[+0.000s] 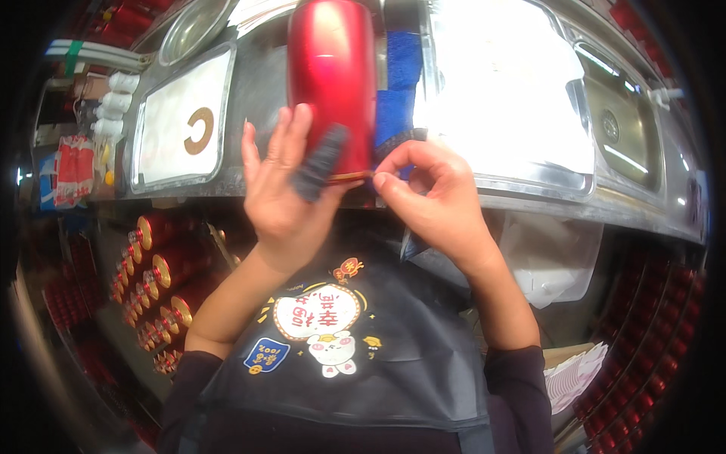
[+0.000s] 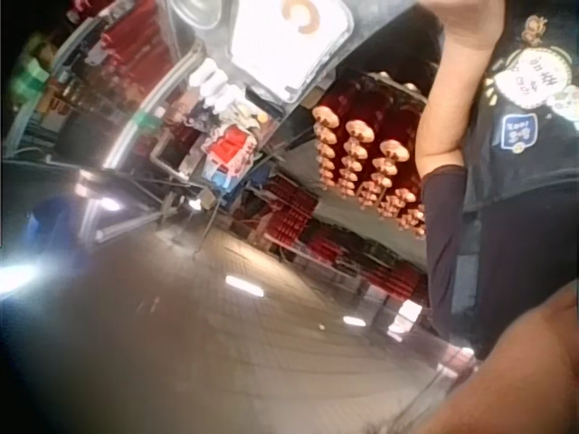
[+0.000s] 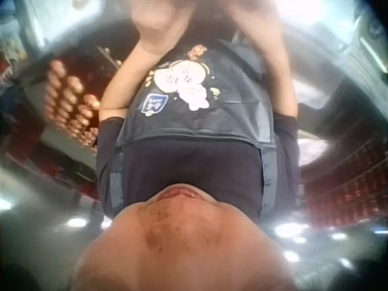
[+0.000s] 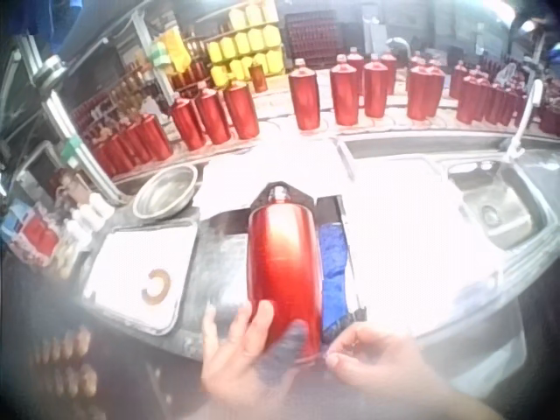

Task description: The person applies a gold circular sticker to the neck of a red bottle, then wipes the bottle with a blue cloth. The person repeats this process for multiple bottles, placing each finished bottle on a nearby tray.

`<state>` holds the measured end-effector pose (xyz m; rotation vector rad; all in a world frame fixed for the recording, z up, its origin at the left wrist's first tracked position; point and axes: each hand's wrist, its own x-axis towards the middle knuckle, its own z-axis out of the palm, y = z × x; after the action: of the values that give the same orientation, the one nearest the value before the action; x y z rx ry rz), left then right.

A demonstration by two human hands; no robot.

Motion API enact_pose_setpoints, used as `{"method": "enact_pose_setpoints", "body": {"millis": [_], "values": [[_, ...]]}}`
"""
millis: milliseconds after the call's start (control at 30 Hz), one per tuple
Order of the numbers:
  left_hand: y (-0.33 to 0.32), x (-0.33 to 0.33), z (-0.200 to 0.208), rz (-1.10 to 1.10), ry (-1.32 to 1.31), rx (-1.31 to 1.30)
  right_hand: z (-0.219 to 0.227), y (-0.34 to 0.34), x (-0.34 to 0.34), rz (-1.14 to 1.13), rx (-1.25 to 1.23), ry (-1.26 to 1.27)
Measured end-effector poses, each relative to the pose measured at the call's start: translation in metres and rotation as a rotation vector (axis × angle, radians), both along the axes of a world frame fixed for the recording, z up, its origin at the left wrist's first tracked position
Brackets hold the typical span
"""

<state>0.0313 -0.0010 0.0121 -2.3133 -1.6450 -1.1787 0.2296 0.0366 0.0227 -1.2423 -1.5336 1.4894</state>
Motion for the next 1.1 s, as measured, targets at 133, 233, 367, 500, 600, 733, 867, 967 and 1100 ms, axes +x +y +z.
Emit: {"method": "enact_pose_setpoints", "body": {"millis": [133, 233, 367, 500, 600, 733, 867, 967, 1100], "values": [[-0.003, -0.014, -0.012, -0.058, -0.423, -0.168, 0.007, -0.002, 0.000, -0.002, 0.023, -0.002], [-0.019, -0.028, -0.017, -0.017, -0.435, -0.209, 0.017, -0.005, 0.000, 0.010, 0.019, 0.005], [-0.035, -0.036, -0.023, -0.061, -0.238, -0.197, 0.027, -0.009, 0.002, -0.037, 0.073, 0.025], [-0.035, -0.033, -0.024, -0.058, -0.123, -0.174, 0.021, -0.005, 0.007, -0.034, 0.041, 0.020], [-0.030, -0.028, -0.017, -0.098, -0.047, -0.111, 0.014, -0.002, 0.009, -0.036, 0.019, 0.018], [-0.023, -0.018, -0.002, -0.039, 0.033, -0.059, 0.008, 0.000, 0.005, -0.047, 0.000, 0.044], [-0.011, -0.001, 0.003, -0.052, 0.197, 0.005, 0.003, 0.001, 0.001, -0.047, -0.052, 0.052], [0.003, 0.003, -0.003, -0.016, 0.079, 0.079, 0.001, 0.001, 0.000, -0.036, -0.052, -0.007], [0.002, -0.019, -0.009, -0.074, -0.345, -0.140, 0.005, 0.000, 0.000, -0.010, -0.016, 0.035]]}}
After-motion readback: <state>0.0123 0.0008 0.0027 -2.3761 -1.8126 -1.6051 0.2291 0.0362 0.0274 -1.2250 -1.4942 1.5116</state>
